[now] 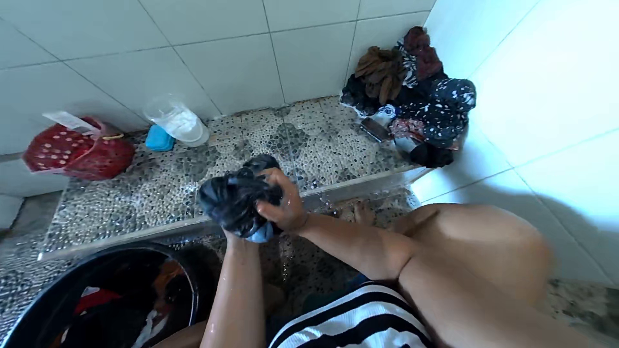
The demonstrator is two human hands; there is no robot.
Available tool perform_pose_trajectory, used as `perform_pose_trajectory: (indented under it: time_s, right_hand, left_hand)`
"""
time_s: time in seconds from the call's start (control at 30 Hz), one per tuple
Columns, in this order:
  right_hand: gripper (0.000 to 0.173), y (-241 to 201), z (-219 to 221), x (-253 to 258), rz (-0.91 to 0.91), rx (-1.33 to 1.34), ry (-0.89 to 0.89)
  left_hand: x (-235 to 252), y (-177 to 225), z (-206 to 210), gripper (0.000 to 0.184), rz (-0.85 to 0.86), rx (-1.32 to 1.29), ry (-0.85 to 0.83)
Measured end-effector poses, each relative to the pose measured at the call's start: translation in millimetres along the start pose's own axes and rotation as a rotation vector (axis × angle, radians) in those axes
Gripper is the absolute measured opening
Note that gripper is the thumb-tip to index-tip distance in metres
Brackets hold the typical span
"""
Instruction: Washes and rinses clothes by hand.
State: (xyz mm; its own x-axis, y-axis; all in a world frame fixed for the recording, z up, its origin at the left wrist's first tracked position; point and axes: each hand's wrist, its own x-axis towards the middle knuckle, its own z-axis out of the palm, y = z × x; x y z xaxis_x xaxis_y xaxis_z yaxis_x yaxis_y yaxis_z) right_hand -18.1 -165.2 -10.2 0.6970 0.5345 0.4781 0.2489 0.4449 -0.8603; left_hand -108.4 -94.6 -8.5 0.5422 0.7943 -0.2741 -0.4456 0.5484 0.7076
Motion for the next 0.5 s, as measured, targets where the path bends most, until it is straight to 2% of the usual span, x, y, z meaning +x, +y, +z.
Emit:
perform_pose_trajectory:
  time_s: [0.1,0.17,0.27,0.37,0.47,0.5]
  right_hand:
    - [0.037,2,-15,18,0.393,0.017,0.076]
    - [0.044,2,-31,35,0.535,0.022,0.046]
    - [0.033,-12,-62,80,0.521,-0.082,0.012]
    - [0.029,-47,-109,142,0.409,-0.269,-0.069]
    - [0.04,-79,-160,195,0.374,-0.458,-0.101]
    - [0.049,-85,-180,208,0.41,-0.473,-0.109]
  left_hand:
    - [38,-13,7,0.055,0.158,0.166,-0.084]
    - [46,-15,29,0.05,0.206,0.321,-0.074]
    - [55,-19,72,0.056,0.115,0.359,-0.153]
    - [68,-32,145,0.062,-0.024,0.131,-0.347]
    - [89,-57,220,0.064,-0.036,-0.049,-0.451]
    - [97,-66,242,0.064,-0.026,-0.091,-0.448]
